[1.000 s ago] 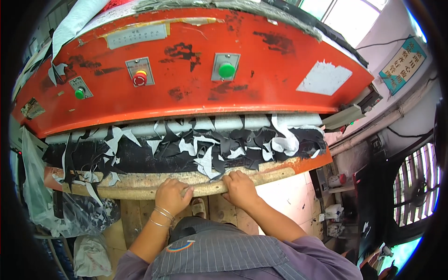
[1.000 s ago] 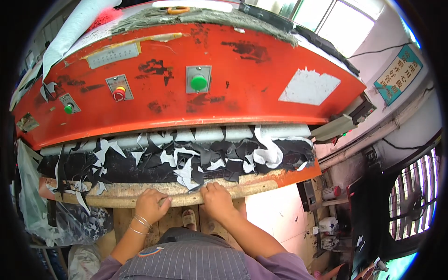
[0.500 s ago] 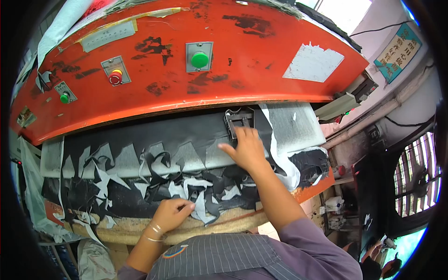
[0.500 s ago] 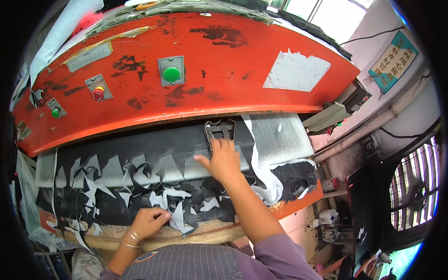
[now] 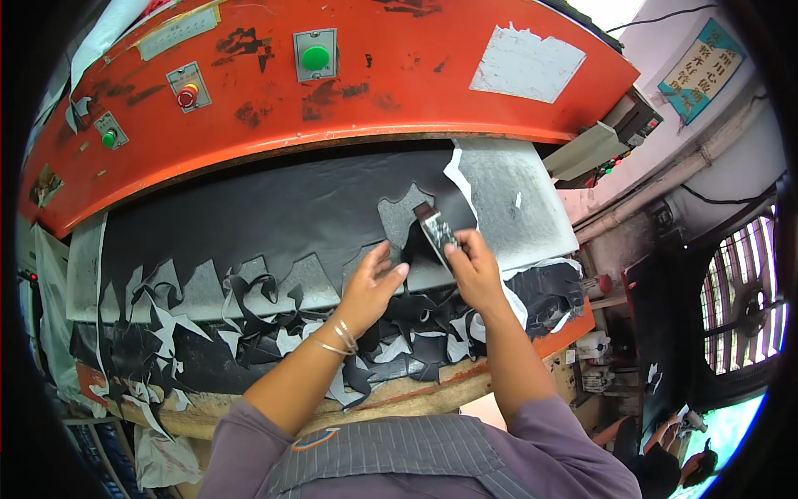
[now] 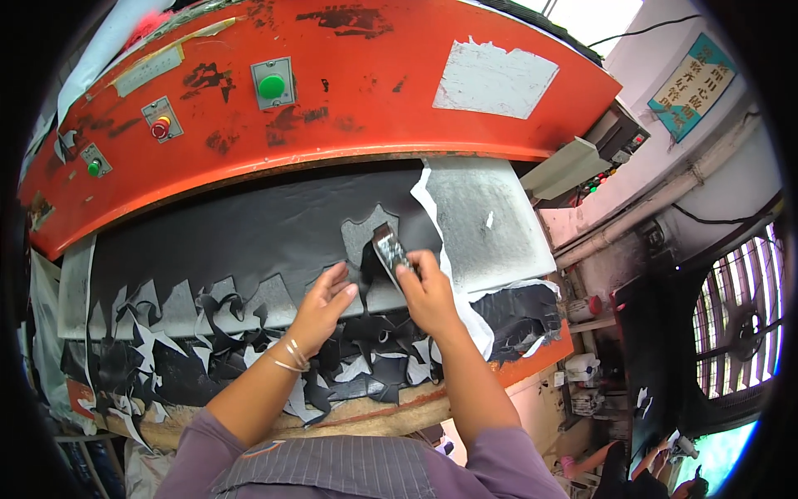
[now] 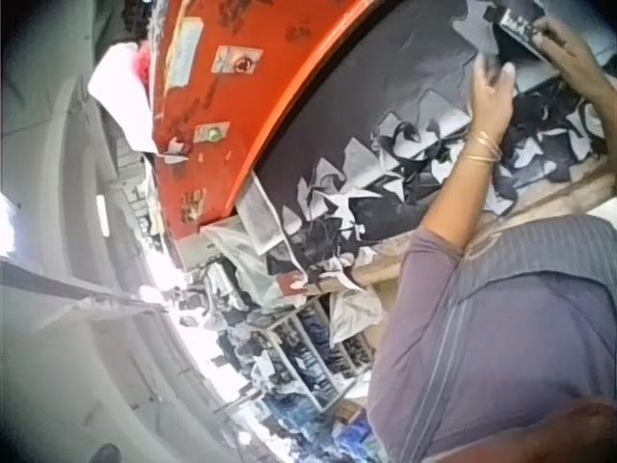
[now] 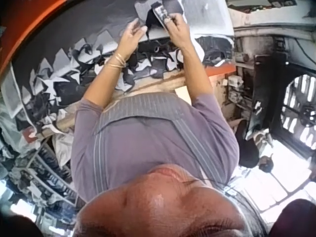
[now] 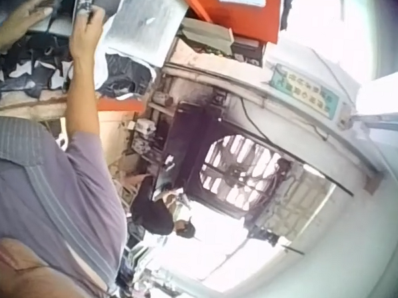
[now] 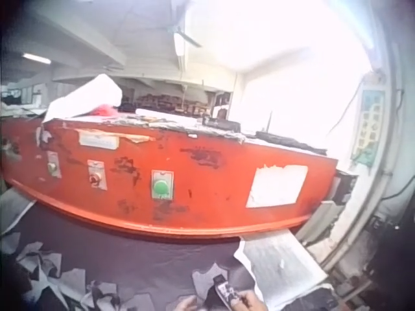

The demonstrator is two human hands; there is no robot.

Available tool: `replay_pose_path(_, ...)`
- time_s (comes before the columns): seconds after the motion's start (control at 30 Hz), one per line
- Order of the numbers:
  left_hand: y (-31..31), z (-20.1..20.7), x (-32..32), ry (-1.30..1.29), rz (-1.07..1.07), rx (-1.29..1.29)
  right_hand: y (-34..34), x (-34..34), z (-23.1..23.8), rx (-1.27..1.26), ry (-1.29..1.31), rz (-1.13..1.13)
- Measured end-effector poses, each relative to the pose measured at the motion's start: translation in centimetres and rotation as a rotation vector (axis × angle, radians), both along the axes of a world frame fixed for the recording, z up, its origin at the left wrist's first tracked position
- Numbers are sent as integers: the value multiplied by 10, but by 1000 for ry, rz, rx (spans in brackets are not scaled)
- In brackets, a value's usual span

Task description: Operating a hydraulic press and using metal dies to cut shoe components from a sheet of leather.

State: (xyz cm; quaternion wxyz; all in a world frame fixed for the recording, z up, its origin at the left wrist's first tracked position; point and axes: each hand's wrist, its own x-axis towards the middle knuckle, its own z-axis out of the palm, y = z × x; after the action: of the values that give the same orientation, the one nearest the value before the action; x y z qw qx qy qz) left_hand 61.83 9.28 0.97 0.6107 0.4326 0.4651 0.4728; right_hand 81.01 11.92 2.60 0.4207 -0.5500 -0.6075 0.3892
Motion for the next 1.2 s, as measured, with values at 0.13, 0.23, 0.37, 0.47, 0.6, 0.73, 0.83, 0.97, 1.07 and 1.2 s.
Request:
replay_pose_path(0.13,-24,12,19,-134,-242,36,-72,-5,-3,-36,193,180)
replay_pose_path(0.23,-49,16,15,-214,-202,105,-97,-6,-11,175,230,311)
replay_pose_path(0.37,-67,-21,-27,172,-13,222,-115,-17,10,-170,568,443)
replay_pose_path(0.47,-103,-3,-40,65,-19,-222,-97,-20,13,-102,257,447)
replay_pose_path(0.6,-141,-9,-90,312,-102,-370,-46,-76,41,146,-278,401)
replay_pose_path(0.73,-118,6,-95,692,136,120,-3,-131,35,135,-469,353)
replay_pose_path(0.83,-81,-3,-91,892,338,354,-19,-145,45,135,-340,460)
replay_pose_path(0.97,-65,-3,-113,676,207,129,-46,-144,60,-21,-80,618)
replay_pose_path(1.07,-90,24,-97,579,6,-170,-29,-131,64,49,-224,537)
replay_pose_path(1.2,-124,4,-111,643,-203,-201,9,-145,43,182,-445,386)
